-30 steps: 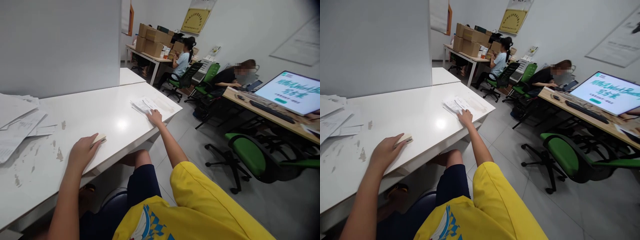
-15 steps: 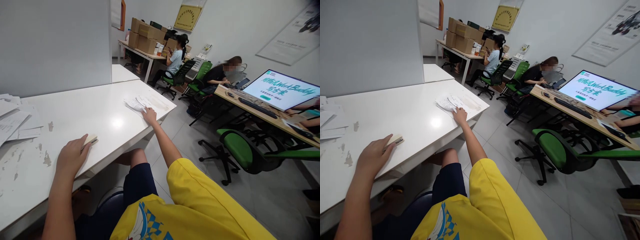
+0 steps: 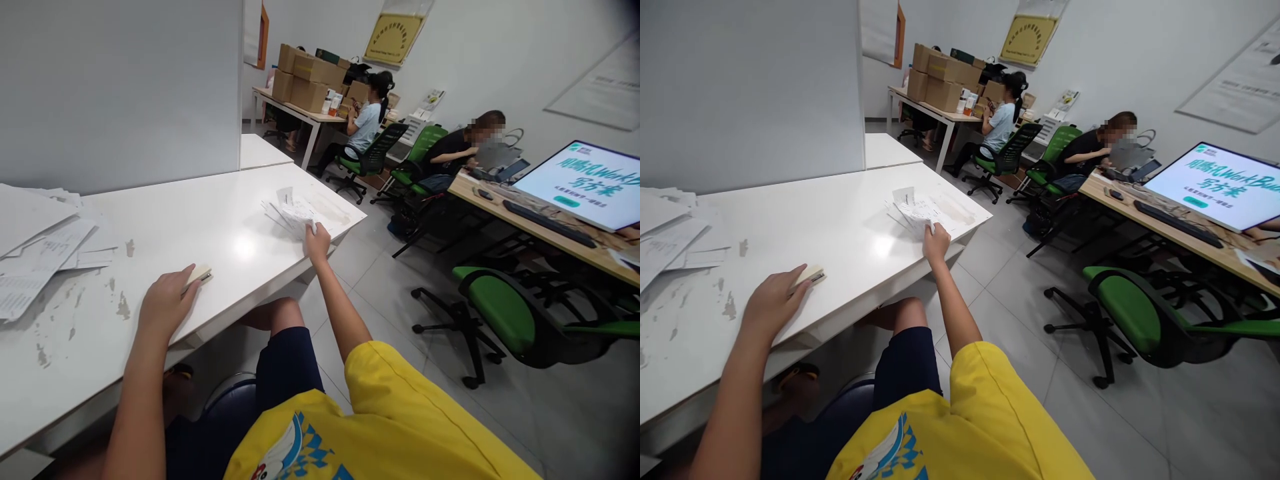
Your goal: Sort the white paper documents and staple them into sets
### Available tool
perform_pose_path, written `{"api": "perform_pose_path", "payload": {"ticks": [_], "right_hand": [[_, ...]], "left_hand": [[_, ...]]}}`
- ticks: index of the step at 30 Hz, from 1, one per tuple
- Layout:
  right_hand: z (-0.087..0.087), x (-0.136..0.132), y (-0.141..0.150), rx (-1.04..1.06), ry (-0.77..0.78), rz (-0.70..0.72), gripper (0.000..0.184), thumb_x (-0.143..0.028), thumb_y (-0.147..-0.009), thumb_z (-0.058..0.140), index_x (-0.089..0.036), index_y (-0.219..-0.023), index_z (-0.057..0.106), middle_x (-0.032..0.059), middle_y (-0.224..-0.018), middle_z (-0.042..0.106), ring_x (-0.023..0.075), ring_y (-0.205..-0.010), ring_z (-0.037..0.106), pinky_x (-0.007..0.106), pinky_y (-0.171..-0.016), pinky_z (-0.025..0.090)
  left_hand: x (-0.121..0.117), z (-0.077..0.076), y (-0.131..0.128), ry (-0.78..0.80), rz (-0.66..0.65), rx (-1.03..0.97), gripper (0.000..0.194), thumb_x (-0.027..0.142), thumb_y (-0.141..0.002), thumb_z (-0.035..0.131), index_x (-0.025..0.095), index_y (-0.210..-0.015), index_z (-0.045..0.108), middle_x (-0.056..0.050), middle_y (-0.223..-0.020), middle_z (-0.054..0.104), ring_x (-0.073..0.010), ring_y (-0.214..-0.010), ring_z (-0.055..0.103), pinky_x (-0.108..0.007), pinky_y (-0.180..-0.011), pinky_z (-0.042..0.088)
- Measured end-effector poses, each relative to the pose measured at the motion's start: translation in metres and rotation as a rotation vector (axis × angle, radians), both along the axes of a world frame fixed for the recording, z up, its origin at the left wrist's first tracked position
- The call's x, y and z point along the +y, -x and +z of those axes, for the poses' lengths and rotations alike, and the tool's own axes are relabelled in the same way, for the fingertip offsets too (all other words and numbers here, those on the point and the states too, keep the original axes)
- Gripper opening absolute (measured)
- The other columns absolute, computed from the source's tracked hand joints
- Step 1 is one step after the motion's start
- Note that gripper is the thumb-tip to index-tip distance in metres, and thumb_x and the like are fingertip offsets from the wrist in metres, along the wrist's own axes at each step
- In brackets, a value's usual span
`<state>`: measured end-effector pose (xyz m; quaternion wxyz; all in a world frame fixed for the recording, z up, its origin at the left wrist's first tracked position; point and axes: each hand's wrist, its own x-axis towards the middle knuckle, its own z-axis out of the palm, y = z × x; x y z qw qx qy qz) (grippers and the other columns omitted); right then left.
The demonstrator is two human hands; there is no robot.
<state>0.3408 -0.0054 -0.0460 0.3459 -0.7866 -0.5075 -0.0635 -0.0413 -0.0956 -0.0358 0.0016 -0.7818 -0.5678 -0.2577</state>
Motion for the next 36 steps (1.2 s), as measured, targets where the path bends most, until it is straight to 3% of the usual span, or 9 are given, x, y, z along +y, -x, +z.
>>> {"api": "perform_pose_path", "payload": {"ticks": [5,11,22,29,36], "right_hand": [[-0.005,-0.021,0.006,-0.036,0.050,0.006,0.030,-0.037,-0.094,0.042,-0.016,-0.106,0.059,0.0127,-0.104,0.067,0.0259,-0.101,0.058,0.035,-0.092,0.036],[0.002,-0.017,0.000,-0.055,0.273,0.006,0.052,-0.049,-0.087,0.053,-0.012,-0.123,0.055,0.0192,-0.127,0.057,0.0332,-0.118,0.050,0.044,-0.097,0.036],[0.027,-0.003,-0.012,-0.201,0.475,0.067,0.048,-0.048,-0.089,0.046,-0.011,-0.117,0.056,0.0203,-0.114,0.063,0.0351,-0.107,0.058,0.047,-0.094,0.037],[0.027,-0.005,-0.022,-0.153,0.488,0.104,0.048,-0.045,-0.088,0.047,-0.017,-0.126,0.054,0.0180,-0.125,0.058,0.0349,-0.114,0.054,0.046,-0.093,0.040],[0.029,-0.008,-0.025,-0.138,0.440,0.110,0.038,-0.041,-0.089,0.046,-0.016,-0.113,0.059,0.0162,-0.109,0.067,0.0320,-0.102,0.061,0.040,-0.085,0.043]], "left_hand": [[-0.002,0.000,0.000,-0.024,-0.014,-0.006,0.054,0.046,-0.094,0.034,0.012,-0.128,0.059,-0.013,-0.115,0.068,-0.0299,-0.108,0.060,-0.040,-0.092,0.046],[-0.003,-0.001,0.001,-0.022,-0.019,-0.012,0.052,0.045,-0.094,0.035,0.013,-0.128,0.059,-0.013,-0.115,0.068,-0.0295,-0.107,0.060,-0.041,-0.089,0.048],[-0.001,-0.003,0.002,-0.032,-0.024,0.023,0.052,0.045,-0.094,0.034,0.013,-0.127,0.059,-0.013,-0.111,0.069,-0.0300,-0.104,0.061,-0.041,-0.088,0.047],[-0.002,0.000,0.001,-0.005,-0.012,0.003,0.051,0.046,-0.094,0.034,0.015,-0.127,0.059,-0.012,-0.112,0.069,-0.0293,-0.105,0.061,-0.041,-0.089,0.047],[-0.003,0.001,0.000,0.012,0.019,-0.016,0.051,0.047,-0.092,0.036,0.018,-0.127,0.059,-0.011,-0.114,0.069,-0.0290,-0.107,0.060,-0.040,-0.090,0.047]]}}
